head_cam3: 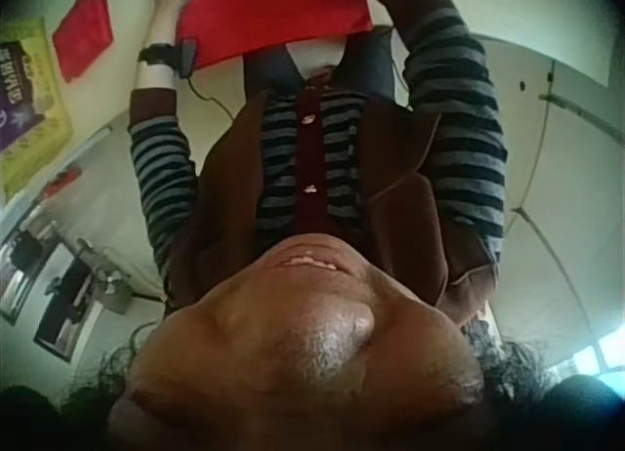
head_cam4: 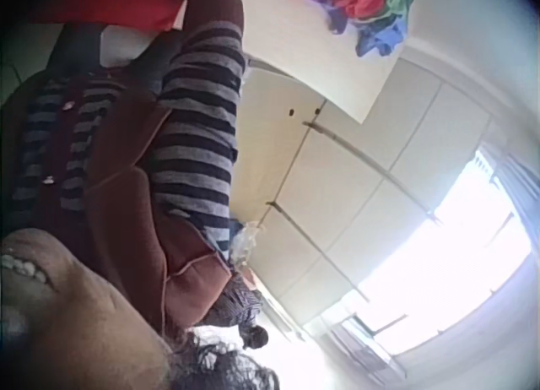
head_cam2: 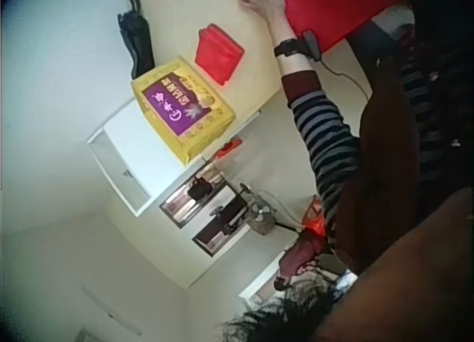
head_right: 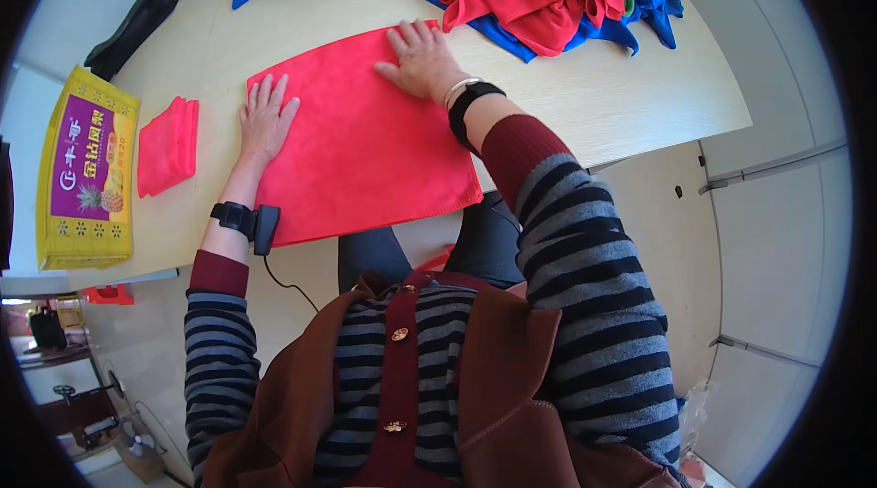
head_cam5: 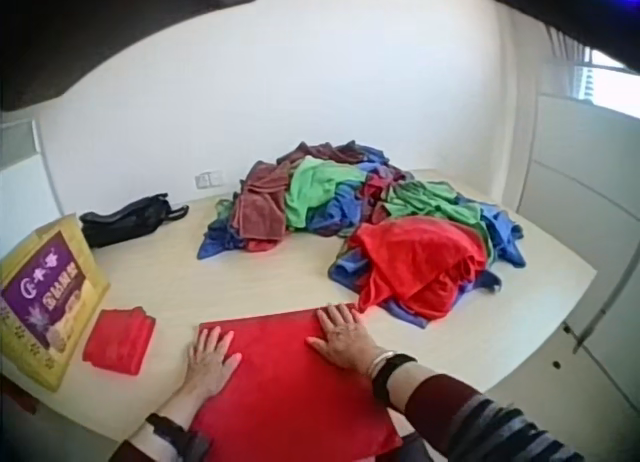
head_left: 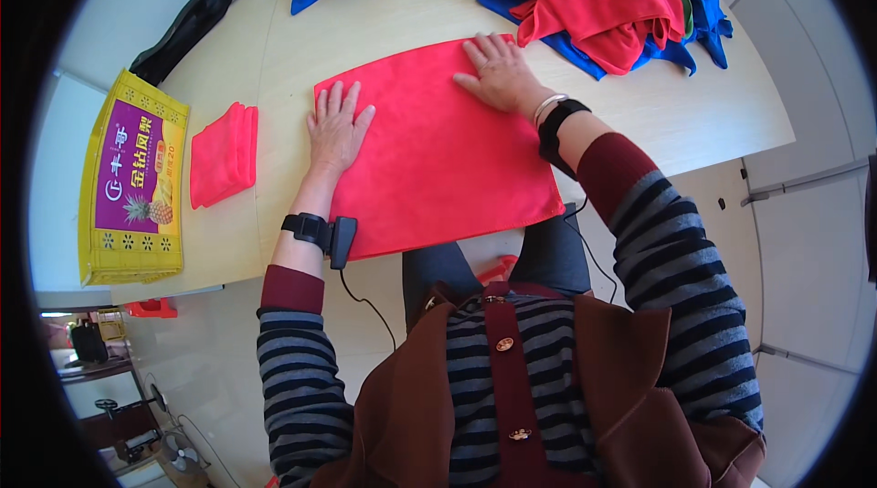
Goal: Folding various pieces of colored fabric and stacking them on a table.
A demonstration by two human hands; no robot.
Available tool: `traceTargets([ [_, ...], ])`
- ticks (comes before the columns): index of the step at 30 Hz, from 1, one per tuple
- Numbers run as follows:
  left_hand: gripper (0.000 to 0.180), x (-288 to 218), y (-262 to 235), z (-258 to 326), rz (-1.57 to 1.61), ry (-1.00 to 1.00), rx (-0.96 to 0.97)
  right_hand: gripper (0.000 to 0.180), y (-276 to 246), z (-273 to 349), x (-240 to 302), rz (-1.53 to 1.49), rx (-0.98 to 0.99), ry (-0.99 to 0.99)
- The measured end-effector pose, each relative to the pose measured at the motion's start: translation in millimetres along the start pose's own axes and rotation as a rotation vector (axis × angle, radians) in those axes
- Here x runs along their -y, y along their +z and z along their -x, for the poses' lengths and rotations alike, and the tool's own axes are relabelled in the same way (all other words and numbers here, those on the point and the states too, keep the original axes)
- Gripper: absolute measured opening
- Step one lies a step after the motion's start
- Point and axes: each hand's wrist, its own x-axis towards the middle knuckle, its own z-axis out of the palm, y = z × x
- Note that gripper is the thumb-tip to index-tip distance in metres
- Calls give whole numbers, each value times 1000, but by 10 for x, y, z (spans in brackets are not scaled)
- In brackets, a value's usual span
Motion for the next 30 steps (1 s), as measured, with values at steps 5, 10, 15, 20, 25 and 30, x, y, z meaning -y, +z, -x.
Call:
traceTargets([
  [5, 64, -3, 19, 15, -5, -112, -17, 74, -27, -49, 4, 15, 28, 133],
  [10, 62, -234, -101, -23, -75, -40, -56, 73, -46, -36, 219, 156, 66, 128],
  [15, 60, -605, 45, -49, -31, 179, -84, 70, 30, 70, 463, 22, 65, -132],
  [20, 58, -673, 49, -14, -9, 176, -63, 68, -38, 75, 436, -3, 48, -170],
  [25, 58, -654, 23, 5, 8, 187, -70, 68, -110, 92, 421, 34, 67, -175],
  [30, 58, -629, -78, 15, 106, 157, -46, 67, -257, 0, 377, -112, 221, -108],
])
